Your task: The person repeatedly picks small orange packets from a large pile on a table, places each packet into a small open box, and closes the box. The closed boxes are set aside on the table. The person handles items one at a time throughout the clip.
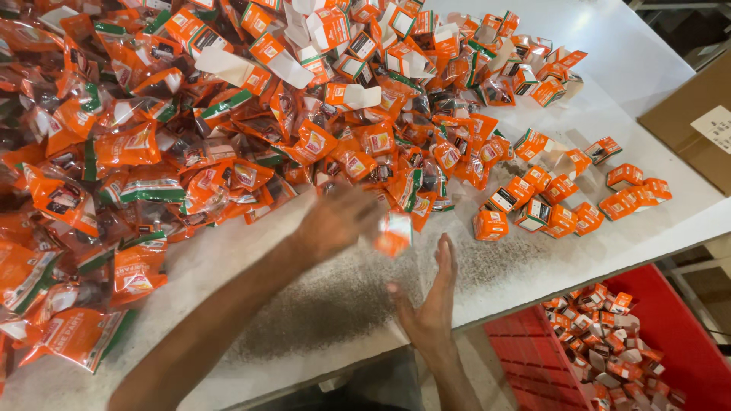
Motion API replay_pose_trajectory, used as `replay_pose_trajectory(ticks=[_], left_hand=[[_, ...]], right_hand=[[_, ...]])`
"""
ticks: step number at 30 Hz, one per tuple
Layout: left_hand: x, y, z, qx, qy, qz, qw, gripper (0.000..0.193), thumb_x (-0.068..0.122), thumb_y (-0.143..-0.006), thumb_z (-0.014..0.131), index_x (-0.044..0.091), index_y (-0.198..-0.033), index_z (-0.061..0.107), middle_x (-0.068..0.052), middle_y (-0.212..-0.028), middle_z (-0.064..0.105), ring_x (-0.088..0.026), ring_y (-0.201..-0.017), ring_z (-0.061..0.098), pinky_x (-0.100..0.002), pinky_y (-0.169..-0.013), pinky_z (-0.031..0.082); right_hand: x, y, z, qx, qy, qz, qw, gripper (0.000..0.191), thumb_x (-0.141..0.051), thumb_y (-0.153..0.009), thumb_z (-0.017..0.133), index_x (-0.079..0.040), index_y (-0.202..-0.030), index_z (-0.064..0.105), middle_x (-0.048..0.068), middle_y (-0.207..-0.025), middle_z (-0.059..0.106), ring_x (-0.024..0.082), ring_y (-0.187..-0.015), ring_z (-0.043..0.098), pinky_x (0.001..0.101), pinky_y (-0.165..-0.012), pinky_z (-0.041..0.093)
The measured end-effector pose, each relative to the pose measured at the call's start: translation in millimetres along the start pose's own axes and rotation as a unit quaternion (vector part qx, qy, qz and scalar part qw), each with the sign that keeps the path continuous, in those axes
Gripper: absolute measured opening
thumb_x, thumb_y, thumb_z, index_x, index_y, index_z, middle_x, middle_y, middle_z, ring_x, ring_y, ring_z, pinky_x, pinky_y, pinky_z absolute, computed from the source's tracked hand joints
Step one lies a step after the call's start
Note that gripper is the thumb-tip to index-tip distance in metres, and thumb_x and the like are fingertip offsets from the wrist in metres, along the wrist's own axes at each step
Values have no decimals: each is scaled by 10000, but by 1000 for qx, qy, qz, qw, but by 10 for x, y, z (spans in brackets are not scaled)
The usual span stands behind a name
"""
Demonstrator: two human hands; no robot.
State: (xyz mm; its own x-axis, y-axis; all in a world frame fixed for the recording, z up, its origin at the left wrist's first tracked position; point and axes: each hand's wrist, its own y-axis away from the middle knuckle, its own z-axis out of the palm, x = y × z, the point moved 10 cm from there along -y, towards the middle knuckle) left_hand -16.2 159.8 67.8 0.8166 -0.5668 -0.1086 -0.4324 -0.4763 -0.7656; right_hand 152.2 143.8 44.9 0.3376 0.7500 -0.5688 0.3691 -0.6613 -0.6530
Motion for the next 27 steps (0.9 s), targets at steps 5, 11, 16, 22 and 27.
replay_pose_trajectory(ticks=[5, 11, 16, 22, 27], left_hand=[[296, 245, -65, -108, 160, 21, 981, 440, 64, -799, 681, 19, -1233, 626, -132, -1165, 666, -316, -1120, 663, -473, -1028, 523], [-598, 267, 273, -222, -111, -84, 965, 789, 91, -577, 696, 93, -1356, 574, -141, -1353, 556, -325, -1084, 593, -444, -822, 550], [-633, 466, 405, -251, -131, -75, 956, 560, 87, -795, 713, 91, -1341, 589, -114, -1223, 588, -273, -1106, 583, -404, -822, 567], [-314, 834, -48, -123, 132, -243, 953, 363, 32, -825, 740, 70, -1164, 616, -117, -1115, 664, -341, -966, 672, -471, -727, 570], [447, 994, -757, 116, 175, -138, 968, 355, 43, -870, 727, 34, -1204, 606, -174, -1320, 603, -364, -1124, 687, -480, -935, 605]], right_hand=[[313, 281, 613, -208, -154, 239, 936, 673, -288, -885, 758, -23, -1438, 481, 163, -1276, 686, 334, -1241, 675, 484, -1063, 512], [-159, 191, 629, -163, -46, 33, 985, 519, -176, -907, 769, 11, -1320, 517, 209, -1265, 659, 417, -1270, 554, 554, -1196, 311], [-157, 188, 616, -174, -60, 43, 982, 558, -163, -787, 836, -45, -1275, 591, 200, -1283, 635, 402, -1256, 558, 475, -1069, 431], [-2, 208, 591, -154, -80, 112, 978, 592, -229, -644, 928, -60, -1162, 695, 124, -1174, 723, 359, -1207, 624, 460, -1038, 477], [40, 218, 633, -157, -47, 129, 978, 545, -220, -578, 953, -69, -1048, 722, 102, -1130, 741, 348, -1148, 642, 475, -1017, 474]])
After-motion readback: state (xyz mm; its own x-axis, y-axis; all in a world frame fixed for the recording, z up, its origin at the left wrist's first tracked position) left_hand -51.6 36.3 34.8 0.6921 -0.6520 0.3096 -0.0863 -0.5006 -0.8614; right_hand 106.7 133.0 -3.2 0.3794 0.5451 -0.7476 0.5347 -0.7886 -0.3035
